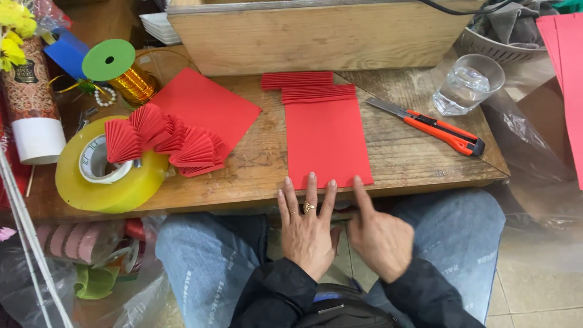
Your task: Folding red paper strips into accordion-style decorative elements at a workbench
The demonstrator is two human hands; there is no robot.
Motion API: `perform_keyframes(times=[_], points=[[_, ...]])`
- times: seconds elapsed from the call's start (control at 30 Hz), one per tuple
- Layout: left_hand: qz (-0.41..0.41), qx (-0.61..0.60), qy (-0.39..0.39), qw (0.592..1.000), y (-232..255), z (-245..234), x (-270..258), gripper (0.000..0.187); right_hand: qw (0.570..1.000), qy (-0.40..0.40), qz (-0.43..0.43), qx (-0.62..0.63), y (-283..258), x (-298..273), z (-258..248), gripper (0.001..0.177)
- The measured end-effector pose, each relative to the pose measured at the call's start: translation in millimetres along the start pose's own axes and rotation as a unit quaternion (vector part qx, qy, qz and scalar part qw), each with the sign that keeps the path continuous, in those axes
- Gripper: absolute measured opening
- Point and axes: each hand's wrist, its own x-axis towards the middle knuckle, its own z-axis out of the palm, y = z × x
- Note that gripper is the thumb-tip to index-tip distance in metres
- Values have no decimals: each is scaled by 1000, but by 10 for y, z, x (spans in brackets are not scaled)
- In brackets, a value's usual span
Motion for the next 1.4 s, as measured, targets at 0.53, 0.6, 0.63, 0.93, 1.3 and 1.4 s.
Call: perform_keyframes(times=[0.53,0.6,0.63,0.93,1.3,1.4], points=[[0,41,6,999,30,-44,24,118,993,22,-48,109,323,51,3,85],[-2,-27,2,1000,46,-93,46,114,996,-1,-59,63,299,59,199,88],[-5,-24,2,1000,101,-103,83,114,996,-2,-63,63,294,65,187,88],[44,-159,-50,985,135,-110,141,109,998,35,-30,33,256,48,282,89],[14,-28,-77,997,-593,-190,-46,112,997,53,-34,42,280,29,280,86],[10,4,-46,999,-598,-110,-101,121,996,72,-36,49,278,31,305,86]])
